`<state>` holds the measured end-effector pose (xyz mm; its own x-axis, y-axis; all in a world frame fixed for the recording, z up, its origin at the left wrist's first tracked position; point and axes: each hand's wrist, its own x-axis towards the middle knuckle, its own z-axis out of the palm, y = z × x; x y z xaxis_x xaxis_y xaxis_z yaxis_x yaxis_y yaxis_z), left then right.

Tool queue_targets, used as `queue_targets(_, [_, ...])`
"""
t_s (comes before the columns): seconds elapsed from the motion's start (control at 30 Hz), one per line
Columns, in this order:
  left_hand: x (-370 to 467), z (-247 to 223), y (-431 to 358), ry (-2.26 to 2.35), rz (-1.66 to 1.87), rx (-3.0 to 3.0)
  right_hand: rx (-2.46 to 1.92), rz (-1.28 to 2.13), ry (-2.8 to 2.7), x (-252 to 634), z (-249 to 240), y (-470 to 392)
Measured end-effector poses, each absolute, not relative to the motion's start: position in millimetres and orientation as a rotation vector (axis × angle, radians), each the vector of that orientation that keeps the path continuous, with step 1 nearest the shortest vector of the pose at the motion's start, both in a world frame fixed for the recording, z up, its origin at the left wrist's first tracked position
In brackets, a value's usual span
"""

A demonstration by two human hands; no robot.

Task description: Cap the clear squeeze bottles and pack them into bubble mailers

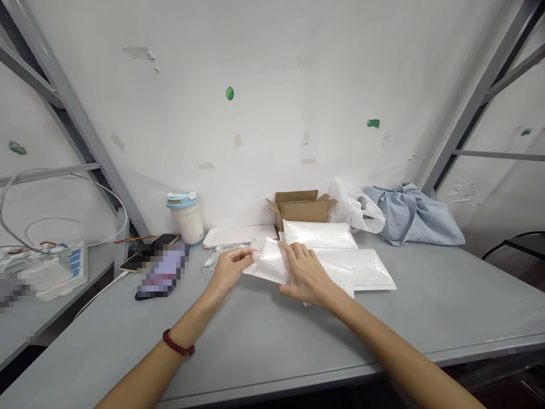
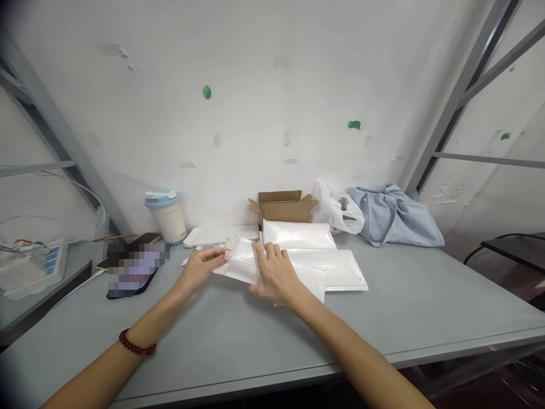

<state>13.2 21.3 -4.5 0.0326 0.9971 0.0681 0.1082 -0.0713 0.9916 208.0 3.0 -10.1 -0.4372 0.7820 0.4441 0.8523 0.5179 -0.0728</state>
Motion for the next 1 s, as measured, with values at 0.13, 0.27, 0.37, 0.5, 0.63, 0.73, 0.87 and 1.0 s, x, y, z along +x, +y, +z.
queue_targets(0.13, [19, -5, 18, 1.241, 1.130, 1.559, -1.308, -0.193, -2.355, 207, -10, 2])
queue_targets(0.27, [22, -4, 17, 1.183, 1.129, 1.447, -1.263, -0.159, -2.340, 207, -10, 3])
queue_targets(0.37, [18, 1, 18, 1.141, 1.195, 1.333, -1.269, -0.122, -2.316, 208, -10, 4])
queue_targets(0.5, [11, 6, 19, 1.181, 1.095, 1.478, -1.236, -0.120, -2.300, 209, -10, 4])
queue_targets(0.63, [8, 6, 20, 1.216, 0.967, 1.670, -1.231, -0.147, -2.277, 209, -12, 5])
queue_targets(0.73, [5, 7, 21, 1.208, 0.888, 1.691, -1.249, -0.181, -2.256, 210, -12, 7])
queue_targets(0.87, [2, 7, 23, 1.199, 0.920, 1.669, -1.263, -0.199, -2.261, 211, -12, 8])
queue_targets(1.0, [0, 4, 27, 1.257, 1.147, 1.666, -1.273, -0.176, -2.260, 212, -10, 7])
